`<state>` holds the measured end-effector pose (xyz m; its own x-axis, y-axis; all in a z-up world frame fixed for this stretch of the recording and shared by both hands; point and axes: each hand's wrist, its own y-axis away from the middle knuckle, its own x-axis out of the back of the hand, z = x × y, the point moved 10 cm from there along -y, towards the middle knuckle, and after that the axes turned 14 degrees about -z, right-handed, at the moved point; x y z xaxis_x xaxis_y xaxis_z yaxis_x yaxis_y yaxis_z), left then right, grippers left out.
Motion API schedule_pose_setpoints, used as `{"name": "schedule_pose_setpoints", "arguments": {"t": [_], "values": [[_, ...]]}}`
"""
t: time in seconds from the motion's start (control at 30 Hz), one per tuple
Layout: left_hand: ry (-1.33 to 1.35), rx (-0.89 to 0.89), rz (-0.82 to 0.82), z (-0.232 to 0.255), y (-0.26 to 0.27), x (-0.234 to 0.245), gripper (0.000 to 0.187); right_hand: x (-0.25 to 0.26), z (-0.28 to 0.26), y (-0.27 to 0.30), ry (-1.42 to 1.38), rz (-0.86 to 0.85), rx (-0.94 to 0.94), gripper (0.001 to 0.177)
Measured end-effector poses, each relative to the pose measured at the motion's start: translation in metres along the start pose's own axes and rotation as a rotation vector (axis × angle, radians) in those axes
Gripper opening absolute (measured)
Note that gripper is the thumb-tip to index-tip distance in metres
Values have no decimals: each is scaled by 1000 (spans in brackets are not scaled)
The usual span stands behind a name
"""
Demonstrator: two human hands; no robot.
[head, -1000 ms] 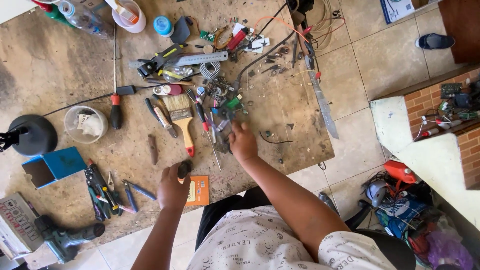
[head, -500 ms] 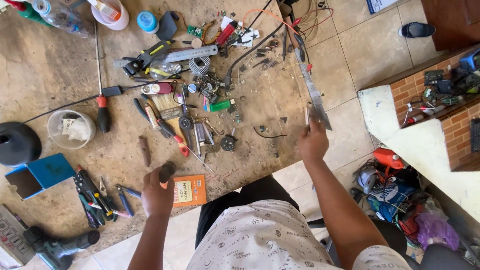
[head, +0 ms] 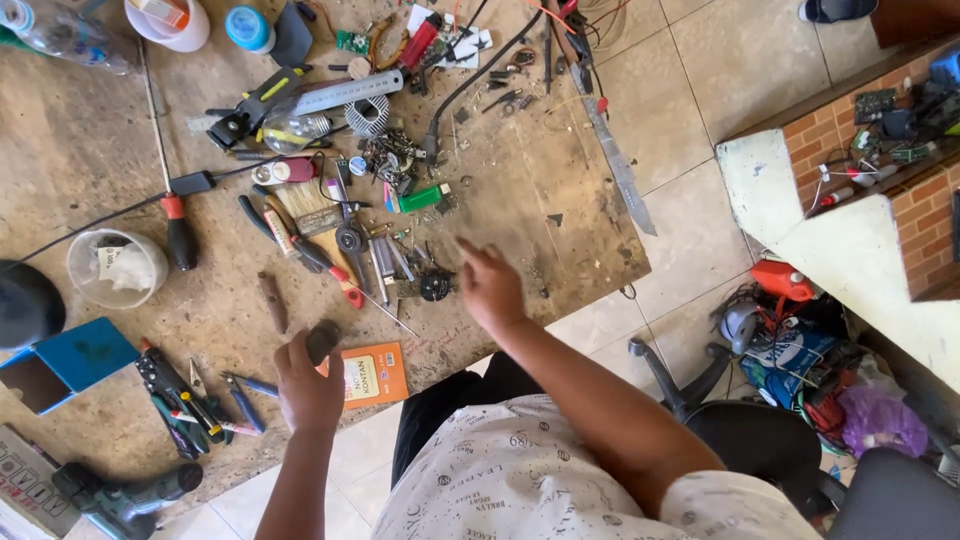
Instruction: Clearing and organizing a cluttered workbench by moving electronic components and using pliers to manage wires.
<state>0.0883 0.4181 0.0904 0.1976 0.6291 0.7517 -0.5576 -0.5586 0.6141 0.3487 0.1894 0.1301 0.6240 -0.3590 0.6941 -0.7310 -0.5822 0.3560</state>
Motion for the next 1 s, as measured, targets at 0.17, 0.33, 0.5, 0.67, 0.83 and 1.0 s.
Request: {"name": "schedule_pose_setpoints", "arguments": {"t": [0.17, 0.33, 0.5, 0.67, 0.83, 1.0], "values": [[65, -26, 81, 18, 19, 15, 70, 55, 161, 91, 376, 359, -182, 25], [-127, -58, 252, 14, 42, -1, 80, -8, 139, 97, 370, 222, -124, 34], [-289, -312, 206, 50, 62, -39, 66, -95, 39, 38, 219, -95, -58, 42], [-193, -279, -77, 59, 43, -69, 67, -63, -7, -6, 37, -181, 151, 57], [-126, -384, 14, 69, 19, -54, 56, 71, 105, -74, 227, 72, -182, 44], [8, -450, -60, 95, 2, -42, 49, 121, 94, -161, 599, 107, -78, 44]]}}
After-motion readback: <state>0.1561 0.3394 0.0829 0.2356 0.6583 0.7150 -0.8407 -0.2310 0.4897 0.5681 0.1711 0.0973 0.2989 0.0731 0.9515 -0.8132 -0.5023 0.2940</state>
